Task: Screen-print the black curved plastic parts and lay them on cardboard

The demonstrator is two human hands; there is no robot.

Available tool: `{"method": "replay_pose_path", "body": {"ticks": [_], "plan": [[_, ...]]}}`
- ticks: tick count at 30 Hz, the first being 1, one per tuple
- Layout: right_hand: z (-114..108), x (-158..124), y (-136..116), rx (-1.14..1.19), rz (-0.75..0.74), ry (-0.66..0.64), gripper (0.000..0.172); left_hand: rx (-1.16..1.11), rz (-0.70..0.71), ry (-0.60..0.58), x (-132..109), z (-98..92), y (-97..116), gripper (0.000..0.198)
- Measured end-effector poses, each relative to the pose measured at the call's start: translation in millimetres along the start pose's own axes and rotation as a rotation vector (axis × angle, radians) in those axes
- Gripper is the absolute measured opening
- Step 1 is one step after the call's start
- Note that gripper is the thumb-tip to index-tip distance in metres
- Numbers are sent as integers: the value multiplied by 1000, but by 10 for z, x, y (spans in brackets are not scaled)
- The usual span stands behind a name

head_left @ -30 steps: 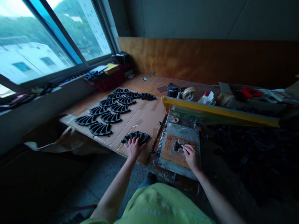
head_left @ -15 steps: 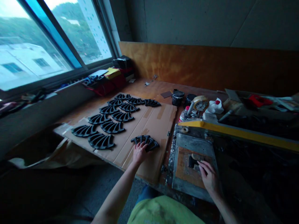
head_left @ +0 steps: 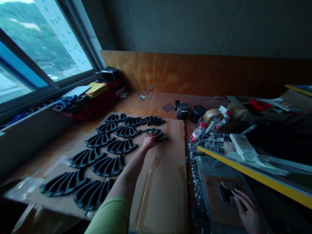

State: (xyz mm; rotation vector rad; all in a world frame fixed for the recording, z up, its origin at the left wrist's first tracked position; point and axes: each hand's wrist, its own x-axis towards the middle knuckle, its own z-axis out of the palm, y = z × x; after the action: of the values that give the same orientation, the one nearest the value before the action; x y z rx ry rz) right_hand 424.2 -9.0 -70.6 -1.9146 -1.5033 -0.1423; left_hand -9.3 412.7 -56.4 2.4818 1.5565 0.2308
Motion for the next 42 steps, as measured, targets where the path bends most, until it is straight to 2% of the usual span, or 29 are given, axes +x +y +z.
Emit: {"method": "replay_pose_path", "body": {"ticks": [3, 6, 9, 13, 18, 21, 25, 29, 32, 37, 40, 42], "plan": [[2, -32, 61, -30, -3, -16, 26, 4, 8, -23, 269, 12, -137, 62], [-18, -41, 63, -69, 16, -25, 26, 8, -6, -40, 421, 45, -266, 63], [-37, -27, 12, -99, 35, -37, 30, 27, -73, -59, 477, 82, -377, 63], [-56, -2, -47, -158, 10, -34, 38, 42, -209, -1, 458, 167, -436, 61], [-81, -5, -90, -210, -47, -46, 44, 22, -260, 61, 365, 239, -304, 63], [-75, -22, -143, -211, -47, -34, 44, -13, -276, 95, 261, 199, -142, 65], [-43, -26, -197, -165, -75, -5, 38, -76, -220, 171, 45, 101, 119, 52], [-34, 29, -221, -128, -100, 6, 32, -210, -97, 204, -283, -1, 484, 37], [-60, 106, -267, -83, -142, -69, 30, -369, -59, 201, -598, -111, 902, 32], [-99, 234, -293, -34, -404, -430, 61, -760, -62, 145, -1033, -450, 1862, 37], [-110, 256, -236, -25, -529, -556, 76, -1039, -57, 210, -1172, -753, 2523, 36], [-135, 243, -197, 1, -581, -588, 78, -1171, -46, 291, -1241, -960, 2948, 33]]}}
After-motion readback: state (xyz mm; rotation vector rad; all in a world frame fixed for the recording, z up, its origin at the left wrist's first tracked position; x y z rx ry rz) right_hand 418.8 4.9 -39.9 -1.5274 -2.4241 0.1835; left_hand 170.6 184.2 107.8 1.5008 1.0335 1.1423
